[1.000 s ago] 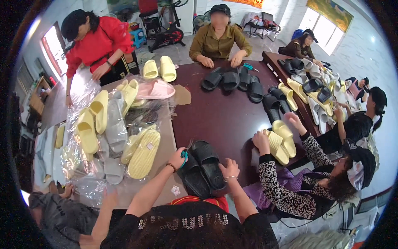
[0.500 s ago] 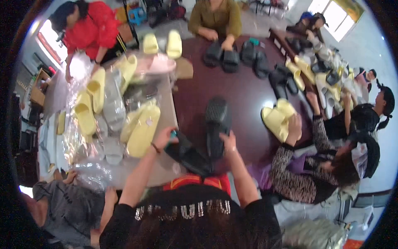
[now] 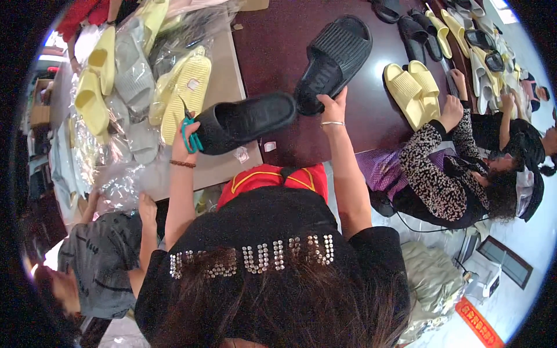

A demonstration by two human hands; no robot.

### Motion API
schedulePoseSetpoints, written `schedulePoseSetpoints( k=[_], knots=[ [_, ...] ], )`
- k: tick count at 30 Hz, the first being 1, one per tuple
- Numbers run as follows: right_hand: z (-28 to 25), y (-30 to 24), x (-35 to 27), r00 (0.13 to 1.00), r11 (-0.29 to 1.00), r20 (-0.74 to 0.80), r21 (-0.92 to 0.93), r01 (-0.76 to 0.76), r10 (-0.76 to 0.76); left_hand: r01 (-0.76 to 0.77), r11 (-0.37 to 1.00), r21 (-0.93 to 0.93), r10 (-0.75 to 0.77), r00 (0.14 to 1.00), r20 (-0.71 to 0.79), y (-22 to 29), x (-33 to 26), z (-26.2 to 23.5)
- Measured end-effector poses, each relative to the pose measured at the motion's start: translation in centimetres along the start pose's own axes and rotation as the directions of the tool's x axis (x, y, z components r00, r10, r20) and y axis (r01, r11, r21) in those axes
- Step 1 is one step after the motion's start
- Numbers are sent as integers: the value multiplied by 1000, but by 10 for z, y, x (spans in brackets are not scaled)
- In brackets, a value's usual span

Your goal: Trim excess material from molded plastic sandals using scissors.

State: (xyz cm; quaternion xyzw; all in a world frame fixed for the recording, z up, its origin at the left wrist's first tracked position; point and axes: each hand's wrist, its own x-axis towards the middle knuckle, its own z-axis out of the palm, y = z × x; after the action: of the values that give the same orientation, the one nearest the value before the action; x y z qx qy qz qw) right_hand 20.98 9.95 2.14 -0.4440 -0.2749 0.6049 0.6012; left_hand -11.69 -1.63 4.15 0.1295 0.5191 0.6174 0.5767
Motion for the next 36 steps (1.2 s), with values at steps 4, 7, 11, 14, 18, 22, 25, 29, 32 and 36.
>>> schedulePoseSetpoints(
  k=[4,7,11,14,18,22,25,29,32,36],
  knots=[
    [-1,21,-21,996,976,86,-210,56,-39,20,952,-305,-30,999,-27,-29,-8,51],
    [5,34,-43,982,988,179,-146,-39,65,96,914,-394,-139,987,-80,-62,-9,82],
    [25,41,-71,965,992,250,-118,-51,79,169,867,-469,-189,982,4,-55,-22,109],
    [21,25,-68,888,932,363,117,-344,282,161,877,-452,-127,986,106,-45,-19,123],
    [20,16,-65,923,920,286,220,-326,258,227,906,-357,-165,967,195,-62,-25,116],
    [4,10,-40,975,983,-123,45,-180,185,421,868,-263,-332,886,324,-65,-28,119],
    [-32,12,-14,964,977,-196,-83,-197,178,458,876,-151,-399,864,307,-55,-40,116],
    [-36,-24,10,918,970,-317,34,-239,237,407,904,-133,-390,911,131,-61,-53,68],
    [-54,-49,33,964,977,-187,-67,-204,189,368,909,-199,-376,927,-4,-64,-73,37],
    [-111,-110,94,988,986,-143,-149,-80,59,357,880,-313,-349,933,83,-66,-74,48]
  ],
)
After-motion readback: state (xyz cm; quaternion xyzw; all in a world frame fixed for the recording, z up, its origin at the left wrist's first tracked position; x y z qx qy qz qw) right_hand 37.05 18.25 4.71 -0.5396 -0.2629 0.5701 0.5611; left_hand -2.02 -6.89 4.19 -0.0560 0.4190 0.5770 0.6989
